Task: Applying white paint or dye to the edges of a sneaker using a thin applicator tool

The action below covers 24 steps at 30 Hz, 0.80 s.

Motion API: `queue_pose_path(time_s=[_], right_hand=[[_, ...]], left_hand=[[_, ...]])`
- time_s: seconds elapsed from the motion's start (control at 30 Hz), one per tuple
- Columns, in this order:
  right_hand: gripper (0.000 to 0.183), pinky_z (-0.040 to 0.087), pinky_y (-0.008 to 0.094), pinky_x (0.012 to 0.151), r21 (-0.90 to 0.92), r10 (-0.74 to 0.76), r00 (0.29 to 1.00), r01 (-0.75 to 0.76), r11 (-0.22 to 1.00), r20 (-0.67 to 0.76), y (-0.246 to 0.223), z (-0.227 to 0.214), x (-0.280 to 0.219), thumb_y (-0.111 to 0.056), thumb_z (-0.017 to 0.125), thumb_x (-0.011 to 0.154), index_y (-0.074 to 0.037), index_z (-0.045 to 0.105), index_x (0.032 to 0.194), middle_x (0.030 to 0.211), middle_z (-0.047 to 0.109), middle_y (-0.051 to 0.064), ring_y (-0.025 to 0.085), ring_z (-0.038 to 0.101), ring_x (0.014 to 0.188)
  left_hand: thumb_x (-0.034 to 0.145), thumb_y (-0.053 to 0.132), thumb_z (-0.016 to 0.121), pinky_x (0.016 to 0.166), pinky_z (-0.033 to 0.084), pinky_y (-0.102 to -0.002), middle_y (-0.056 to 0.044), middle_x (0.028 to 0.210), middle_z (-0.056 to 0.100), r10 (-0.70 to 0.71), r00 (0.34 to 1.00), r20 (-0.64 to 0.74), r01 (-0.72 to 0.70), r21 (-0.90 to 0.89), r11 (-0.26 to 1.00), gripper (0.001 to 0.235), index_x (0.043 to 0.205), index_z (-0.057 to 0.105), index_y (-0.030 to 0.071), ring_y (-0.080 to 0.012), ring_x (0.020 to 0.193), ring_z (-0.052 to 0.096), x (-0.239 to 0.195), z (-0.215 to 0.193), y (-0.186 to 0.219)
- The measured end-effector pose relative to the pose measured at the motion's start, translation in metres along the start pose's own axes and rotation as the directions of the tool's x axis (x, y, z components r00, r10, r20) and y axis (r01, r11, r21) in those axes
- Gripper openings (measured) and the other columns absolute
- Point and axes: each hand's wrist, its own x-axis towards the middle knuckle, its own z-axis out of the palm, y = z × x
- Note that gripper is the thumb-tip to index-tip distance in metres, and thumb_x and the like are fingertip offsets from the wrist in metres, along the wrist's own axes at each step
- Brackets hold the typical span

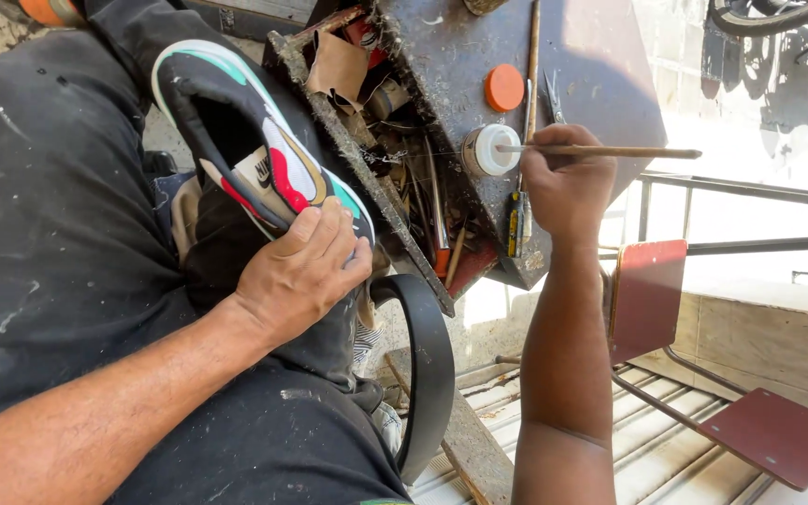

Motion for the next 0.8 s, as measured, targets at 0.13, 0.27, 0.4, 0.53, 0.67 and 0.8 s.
queue_pose_path(time_s=[0.13,0.27,0.4,0.53,0.67,0.8], right_hand=[[0.015,0.057,0.026,0.058,0.002,0.042,0.999,-0.042,0.999,-0.013,0.019,0.002,0.002,0.007,0.073,0.083,-0.003,0.072,0.093,0.083,0.072,0.015,0.015,0.070,0.067],[0.015,0.064,0.029,0.061,0.151,0.058,0.995,-0.045,0.988,-0.084,0.019,-0.001,-0.001,0.010,0.074,0.085,0.001,0.067,0.094,0.087,0.071,0.021,0.022,0.074,0.073],[0.015,0.072,0.034,0.065,0.470,0.259,0.961,-0.184,0.863,-0.099,0.018,0.003,-0.008,0.009,0.067,0.087,0.001,0.057,0.096,0.091,0.068,0.019,0.029,0.078,0.076],[0.017,0.073,0.039,0.064,0.620,0.247,0.968,-0.175,0.764,-0.031,0.036,0.006,-0.009,0.009,0.062,0.091,-0.001,0.053,0.101,0.098,0.070,0.023,0.034,0.078,0.075],[0.015,0.071,0.037,0.061,0.689,0.183,0.982,-0.102,0.717,-0.045,0.054,0.010,-0.015,0.004,0.063,0.097,-0.005,0.052,0.101,0.096,0.070,0.023,0.031,0.077,0.071],[0.022,0.061,0.025,0.053,0.821,0.215,0.976,-0.111,0.560,-0.015,0.042,0.014,-0.029,-0.006,0.058,0.101,-0.016,0.044,0.087,0.093,0.065,0.008,0.017,0.068,0.060]], left_hand=[[0.100,0.022,0.052,0.115,0.029,-0.049,-0.022,0.121,0.065,0.011,0.999,0.047,-0.011,0.012,1.000,0.022,0.119,0.060,0.015,-0.0374,0.129,0.055,0.000,-0.002,0.001],[0.099,0.021,0.052,0.115,0.029,-0.049,-0.023,0.122,0.065,0.008,0.998,0.069,-0.009,0.013,1.000,0.023,0.120,0.059,0.016,-0.0379,0.130,0.055,-0.001,-0.004,0.001],[0.099,0.021,0.051,0.115,0.029,-0.049,-0.023,0.123,0.064,0.007,0.997,0.072,-0.007,0.008,1.000,0.022,0.120,0.058,0.015,-0.0383,0.131,0.054,-0.001,-0.003,0.002],[0.099,0.021,0.052,0.115,0.029,-0.050,-0.023,0.122,0.064,0.009,0.998,0.067,-0.010,0.012,1.000,0.023,0.120,0.059,0.015,-0.0385,0.131,0.054,-0.001,-0.004,0.001],[0.099,0.022,0.054,0.114,0.032,-0.048,-0.023,0.116,0.066,-0.005,0.999,-0.040,0.005,0.002,1.000,0.019,0.115,0.062,0.014,-0.0384,0.126,0.058,0.001,-0.003,0.000],[0.104,0.021,0.055,0.114,0.034,-0.048,-0.023,0.112,0.067,-0.039,0.991,-0.131,0.036,-0.025,0.999,0.014,0.109,0.065,0.012,-0.0381,0.119,0.061,0.003,-0.002,0.003]])
